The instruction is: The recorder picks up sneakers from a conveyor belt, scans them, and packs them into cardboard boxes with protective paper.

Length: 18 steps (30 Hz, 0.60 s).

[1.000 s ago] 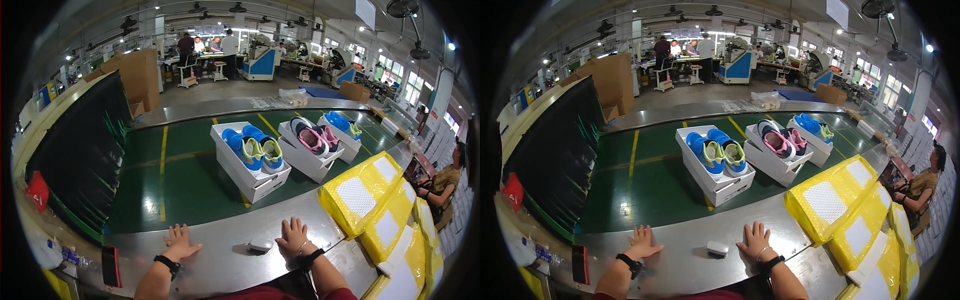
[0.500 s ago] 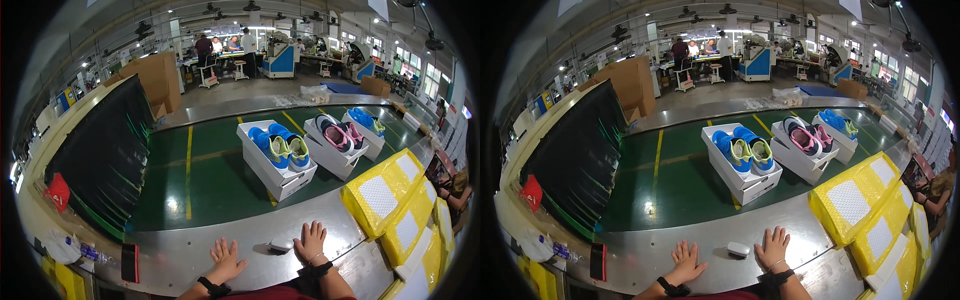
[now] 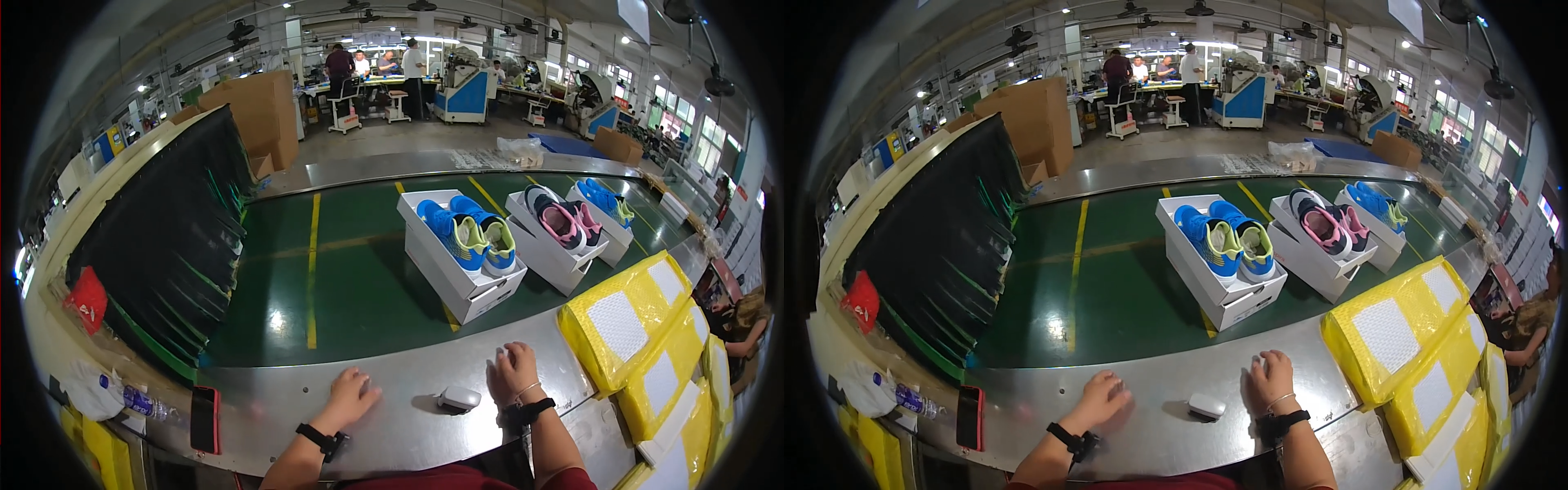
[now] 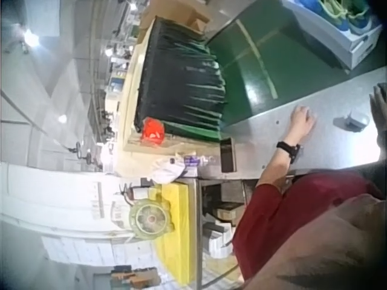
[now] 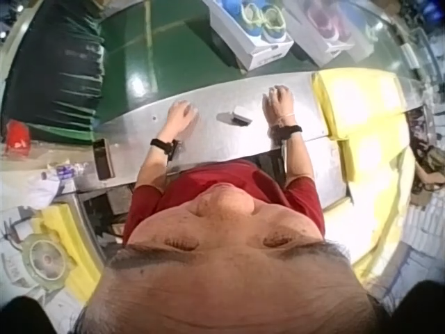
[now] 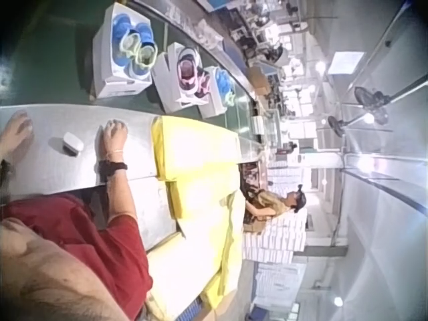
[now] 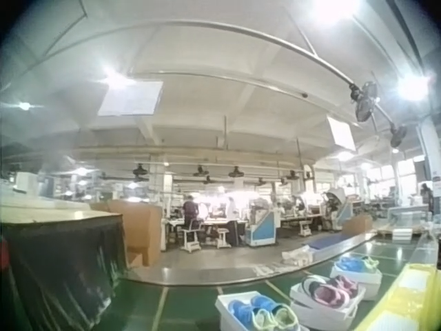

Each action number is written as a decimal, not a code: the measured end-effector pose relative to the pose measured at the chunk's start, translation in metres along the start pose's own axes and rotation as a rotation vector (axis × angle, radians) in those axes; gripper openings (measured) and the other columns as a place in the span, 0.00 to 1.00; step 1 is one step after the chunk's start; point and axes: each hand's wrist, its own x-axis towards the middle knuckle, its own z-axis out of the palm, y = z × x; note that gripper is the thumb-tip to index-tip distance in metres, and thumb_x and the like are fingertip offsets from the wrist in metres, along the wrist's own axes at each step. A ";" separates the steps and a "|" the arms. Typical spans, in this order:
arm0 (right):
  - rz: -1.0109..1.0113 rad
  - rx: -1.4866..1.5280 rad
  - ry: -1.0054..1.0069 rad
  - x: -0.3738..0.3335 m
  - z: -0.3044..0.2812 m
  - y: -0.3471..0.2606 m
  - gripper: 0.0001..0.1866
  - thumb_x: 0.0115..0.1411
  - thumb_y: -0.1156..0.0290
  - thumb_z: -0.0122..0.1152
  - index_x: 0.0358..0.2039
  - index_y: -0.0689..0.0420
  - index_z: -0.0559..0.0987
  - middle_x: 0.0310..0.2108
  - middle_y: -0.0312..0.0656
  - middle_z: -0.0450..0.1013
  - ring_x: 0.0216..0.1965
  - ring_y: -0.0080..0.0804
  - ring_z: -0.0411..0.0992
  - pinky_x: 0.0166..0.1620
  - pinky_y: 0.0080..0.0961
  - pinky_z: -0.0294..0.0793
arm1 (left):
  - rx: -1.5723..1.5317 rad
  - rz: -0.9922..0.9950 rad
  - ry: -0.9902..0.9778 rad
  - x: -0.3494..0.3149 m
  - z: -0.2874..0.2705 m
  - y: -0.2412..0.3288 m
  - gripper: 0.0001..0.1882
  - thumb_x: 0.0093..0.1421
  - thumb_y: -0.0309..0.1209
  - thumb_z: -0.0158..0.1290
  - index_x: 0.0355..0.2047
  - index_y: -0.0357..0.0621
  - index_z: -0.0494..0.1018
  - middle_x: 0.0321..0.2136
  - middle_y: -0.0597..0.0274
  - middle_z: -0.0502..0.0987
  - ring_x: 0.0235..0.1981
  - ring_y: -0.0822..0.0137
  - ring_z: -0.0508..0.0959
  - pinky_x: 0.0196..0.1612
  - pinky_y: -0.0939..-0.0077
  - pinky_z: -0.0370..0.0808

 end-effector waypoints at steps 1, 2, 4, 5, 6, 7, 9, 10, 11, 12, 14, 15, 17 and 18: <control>0.081 0.060 0.008 0.004 0.004 0.012 0.10 0.50 0.68 0.57 0.33 0.58 0.76 0.38 0.48 0.70 0.45 0.47 0.64 0.49 0.36 0.63 | -0.239 -0.102 0.105 0.009 -0.011 0.005 0.25 0.53 0.42 0.53 0.45 0.36 0.68 0.48 0.47 0.65 0.50 0.52 0.65 0.52 0.55 0.59; 0.079 0.067 0.002 0.004 0.009 0.014 0.10 0.50 0.68 0.57 0.33 0.58 0.76 0.38 0.48 0.70 0.45 0.47 0.64 0.49 0.36 0.63 | -0.473 -0.209 0.216 0.013 -0.020 0.007 0.19 0.53 0.38 0.54 0.40 0.35 0.71 0.43 0.50 0.70 0.44 0.55 0.71 0.47 0.63 0.66; -0.002 0.000 0.130 0.000 0.019 0.013 0.08 0.49 0.71 0.57 0.31 0.57 0.77 0.38 0.46 0.70 0.43 0.44 0.65 0.48 0.36 0.63 | -0.443 -0.189 0.356 0.014 -0.014 -0.004 0.15 0.53 0.33 0.55 0.37 0.35 0.72 0.38 0.51 0.72 0.37 0.54 0.74 0.40 0.71 0.71; -0.016 -0.027 0.132 -0.001 0.025 0.007 0.06 0.49 0.72 0.57 0.30 0.56 0.76 0.37 0.45 0.70 0.42 0.44 0.65 0.48 0.35 0.62 | -0.389 -0.167 0.382 0.013 0.003 -0.023 0.15 0.52 0.33 0.55 0.37 0.36 0.72 0.39 0.51 0.71 0.39 0.53 0.73 0.42 0.68 0.70; -0.009 -0.040 0.150 -0.004 0.020 0.001 0.06 0.49 0.72 0.57 0.30 0.56 0.76 0.37 0.45 0.70 0.42 0.44 0.65 0.48 0.35 0.62 | -0.351 -0.122 0.400 0.013 0.015 -0.032 0.15 0.51 0.32 0.56 0.37 0.37 0.72 0.40 0.51 0.71 0.41 0.52 0.72 0.44 0.66 0.69; -0.009 -0.047 0.179 -0.004 0.019 -0.002 0.05 0.48 0.71 0.57 0.28 0.55 0.77 0.38 0.44 0.70 0.43 0.44 0.65 0.48 0.37 0.62 | -0.358 -0.110 0.383 0.014 0.017 -0.031 0.15 0.51 0.32 0.56 0.37 0.37 0.72 0.40 0.51 0.71 0.41 0.52 0.72 0.44 0.66 0.69; -0.032 -0.043 0.253 -0.008 0.020 0.008 0.04 0.47 0.71 0.57 0.26 0.53 0.77 0.38 0.44 0.70 0.44 0.45 0.64 0.48 0.39 0.62 | -0.153 0.013 0.488 0.022 0.022 -0.025 0.16 0.48 0.30 0.57 0.38 0.40 0.71 0.42 0.51 0.70 0.44 0.51 0.70 0.47 0.62 0.67; -0.035 -0.044 0.272 -0.008 0.026 0.015 0.05 0.46 0.71 0.57 0.26 0.53 0.77 0.38 0.44 0.70 0.44 0.45 0.65 0.48 0.39 0.62 | -0.176 -0.004 0.495 0.024 0.027 -0.029 0.17 0.47 0.29 0.57 0.38 0.41 0.71 0.43 0.51 0.70 0.45 0.51 0.69 0.48 0.60 0.66; -0.028 -0.044 0.253 -0.005 0.029 0.009 0.05 0.45 0.71 0.56 0.26 0.54 0.77 0.37 0.45 0.70 0.43 0.45 0.65 0.48 0.39 0.63 | -0.201 -0.023 0.495 0.020 0.031 -0.038 0.17 0.46 0.28 0.57 0.38 0.43 0.71 0.43 0.51 0.69 0.46 0.50 0.68 0.49 0.59 0.65; -0.038 -0.036 0.257 -0.004 0.035 0.010 0.06 0.45 0.71 0.56 0.26 0.54 0.77 0.37 0.45 0.71 0.43 0.45 0.65 0.47 0.39 0.63 | -0.242 -0.033 0.497 0.018 0.031 -0.042 0.16 0.46 0.28 0.57 0.38 0.43 0.71 0.44 0.51 0.69 0.46 0.50 0.68 0.50 0.59 0.65; 0.013 -0.016 0.184 0.000 0.038 -0.004 0.06 0.47 0.70 0.55 0.26 0.54 0.78 0.39 0.44 0.71 0.44 0.45 0.65 0.48 0.39 0.63 | -0.295 -0.014 0.462 0.011 0.027 -0.047 0.16 0.46 0.27 0.56 0.37 0.42 0.72 0.44 0.52 0.69 0.47 0.50 0.68 0.50 0.60 0.64; 0.012 -0.041 0.160 0.000 0.036 -0.009 0.06 0.48 0.69 0.55 0.27 0.54 0.78 0.39 0.43 0.71 0.45 0.44 0.65 0.49 0.39 0.63 | -0.274 -0.073 0.464 0.009 0.025 -0.048 0.15 0.46 0.27 0.56 0.37 0.42 0.72 0.44 0.52 0.68 0.48 0.51 0.67 0.51 0.60 0.63; 0.061 -0.031 0.126 0.001 0.030 -0.010 0.07 0.49 0.69 0.56 0.28 0.53 0.79 0.40 0.42 0.70 0.47 0.44 0.64 0.51 0.37 0.61 | -0.246 -0.115 0.452 0.013 0.024 -0.046 0.15 0.46 0.27 0.56 0.37 0.42 0.72 0.45 0.52 0.68 0.48 0.52 0.66 0.52 0.60 0.62; 0.081 -0.024 0.119 -0.001 0.026 -0.010 0.07 0.49 0.68 0.56 0.29 0.53 0.79 0.40 0.42 0.70 0.47 0.43 0.63 0.51 0.37 0.61 | -0.257 -0.139 0.434 0.015 0.025 -0.042 0.15 0.46 0.27 0.56 0.36 0.42 0.72 0.45 0.52 0.67 0.49 0.52 0.66 0.53 0.60 0.61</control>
